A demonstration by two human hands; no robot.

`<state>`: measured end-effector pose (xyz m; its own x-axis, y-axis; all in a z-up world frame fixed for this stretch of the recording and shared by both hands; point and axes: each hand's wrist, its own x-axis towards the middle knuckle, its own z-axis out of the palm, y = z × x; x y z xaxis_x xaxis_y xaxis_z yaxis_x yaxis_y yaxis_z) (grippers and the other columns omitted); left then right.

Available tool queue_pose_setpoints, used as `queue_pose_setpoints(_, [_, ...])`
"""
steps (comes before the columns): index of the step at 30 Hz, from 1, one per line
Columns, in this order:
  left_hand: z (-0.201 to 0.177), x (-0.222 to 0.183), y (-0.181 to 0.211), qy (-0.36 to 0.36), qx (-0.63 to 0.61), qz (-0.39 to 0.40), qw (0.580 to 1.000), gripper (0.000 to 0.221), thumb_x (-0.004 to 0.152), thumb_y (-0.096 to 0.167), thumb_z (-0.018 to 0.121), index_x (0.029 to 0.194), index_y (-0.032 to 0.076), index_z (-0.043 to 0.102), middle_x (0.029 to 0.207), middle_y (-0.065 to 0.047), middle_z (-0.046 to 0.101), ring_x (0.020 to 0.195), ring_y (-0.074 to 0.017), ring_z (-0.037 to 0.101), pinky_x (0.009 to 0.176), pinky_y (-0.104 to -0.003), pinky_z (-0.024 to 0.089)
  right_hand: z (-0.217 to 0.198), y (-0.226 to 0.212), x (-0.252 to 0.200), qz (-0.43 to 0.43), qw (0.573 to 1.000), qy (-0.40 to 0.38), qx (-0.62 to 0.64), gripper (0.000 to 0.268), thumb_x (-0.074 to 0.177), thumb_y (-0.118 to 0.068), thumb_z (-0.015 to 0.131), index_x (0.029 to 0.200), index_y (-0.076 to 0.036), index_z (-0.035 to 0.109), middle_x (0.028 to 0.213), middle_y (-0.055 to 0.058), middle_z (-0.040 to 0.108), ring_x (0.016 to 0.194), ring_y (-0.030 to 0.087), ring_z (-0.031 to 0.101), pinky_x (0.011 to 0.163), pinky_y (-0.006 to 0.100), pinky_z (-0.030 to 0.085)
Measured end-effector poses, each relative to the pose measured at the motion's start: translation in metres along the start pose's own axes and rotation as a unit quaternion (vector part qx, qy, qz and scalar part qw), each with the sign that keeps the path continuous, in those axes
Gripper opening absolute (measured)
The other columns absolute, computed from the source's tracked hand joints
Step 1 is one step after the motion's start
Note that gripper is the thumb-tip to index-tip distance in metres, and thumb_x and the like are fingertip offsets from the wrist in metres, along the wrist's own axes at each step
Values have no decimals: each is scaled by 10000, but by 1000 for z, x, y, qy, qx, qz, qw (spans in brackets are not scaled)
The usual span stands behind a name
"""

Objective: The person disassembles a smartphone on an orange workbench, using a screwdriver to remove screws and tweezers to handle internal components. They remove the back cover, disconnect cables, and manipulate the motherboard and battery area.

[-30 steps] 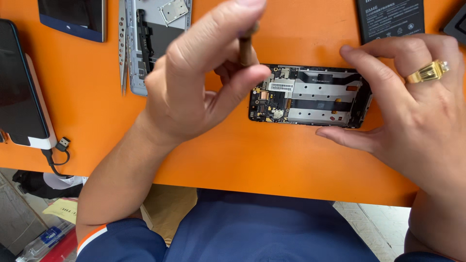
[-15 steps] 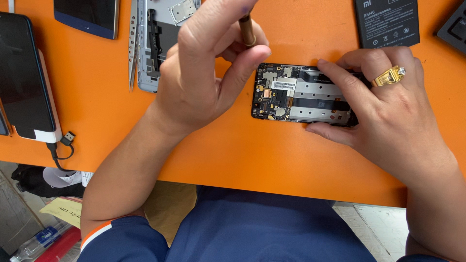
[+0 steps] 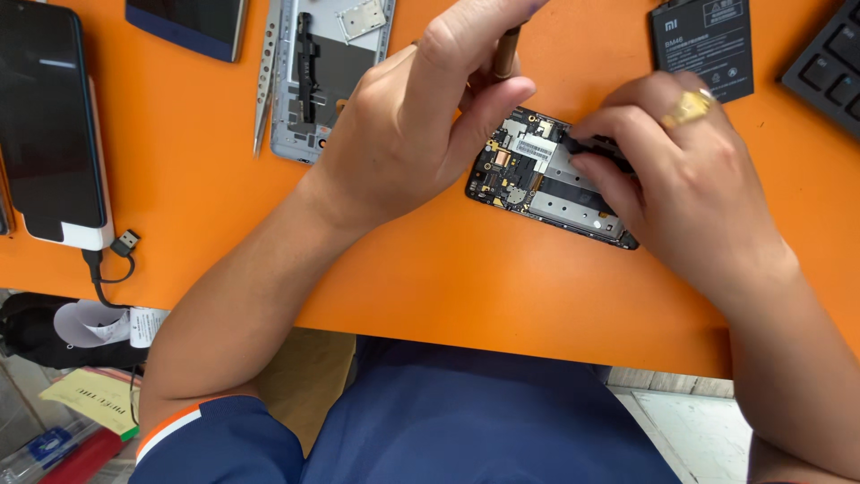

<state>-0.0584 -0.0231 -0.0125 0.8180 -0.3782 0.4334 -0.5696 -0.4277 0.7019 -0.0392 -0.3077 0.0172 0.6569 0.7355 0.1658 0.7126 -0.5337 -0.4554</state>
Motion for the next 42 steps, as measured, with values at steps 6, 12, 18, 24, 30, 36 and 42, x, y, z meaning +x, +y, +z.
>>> queue_pose_setpoints(6, [-2, 0, 3, 8, 40, -8, 999, 397, 1344, 193, 582, 1652, 120, 342, 1212, -60, 711, 1006, -220, 711, 958, -365, 628, -6, 5, 20, 18, 994, -96, -55, 106, 1124, -120, 742, 1122, -56, 658, 1093, 129, 668, 872, 351, 658, 719, 479, 517])
queue_pose_setpoints(12, [-6, 1, 3, 18, 64, 5, 998, 354, 1345, 304, 439, 1646, 151, 331, 1325, -67, 769, 1053, -292, 749, 952, -410, 601, -13, 0, 36, 43, 978, -179, -95, 77, 1104, -174, 717, 1141, -121, 674, 1082, 46, 664, 879, 314, 663, 617, 506, 522])
queue_pose_setpoints(18, [-4, 2, 0, -15, 11, -14, 1000, 439, 1326, 110, 584, 1657, 161, 300, 1286, -101, 772, 1052, -295, 747, 891, -420, 583, -14, 5, 37, -2, 976, -177, -129, 43, 1126, -120, 741, 1109, -124, 701, 1069, 8, 707, 783, 288, 661, 611, 463, 493])
queue_pose_setpoints(24, [10, 12, 3, -43, 101, -32, 993, 387, 823, -86, 561, 1164, 97, 542, 804, -93, 525, 559, -416, 555, 424, -502, 451, -15, 8, 40, -25, 970, -183, -158, 35, 1121, -119, 740, 1092, -136, 733, 1030, 1, 728, 808, 254, 678, 636, 432, 514])
queue_pose_setpoints(30, [13, 11, -1, -104, 77, -72, 989, 166, 858, -96, 541, 948, 40, 510, 739, -122, 530, 519, -429, 574, 396, -522, 399, -18, 6, 44, -27, 961, -203, -185, 83, 1161, -176, 716, 1082, -182, 741, 890, -1, 706, 704, 255, 665, 589, 426, 496])
queue_pose_setpoints(36, [9, 11, 0, -107, 52, -78, 990, 92, 915, -58, 528, 935, 25, 494, 731, -134, 533, 534, -415, 562, 418, -518, 373, -22, -1, 60, 14, 952, -253, -172, 101, 1123, -150, 649, 1057, -210, 697, 929, -42, 684, 756, 237, 660, 573, 415, 477])
queue_pose_setpoints(42, [3, 13, -2, -83, -4, -53, 995, 153, 931, -66, 519, 1057, 19, 539, 809, -180, 606, 694, -423, 601, 523, -503, 392, -19, 9, 78, 43, 934, -319, -156, 125, 965, -144, 671, 1026, -232, 737, 901, -31, 762, 820, 245, 723, 720, 437, 556])
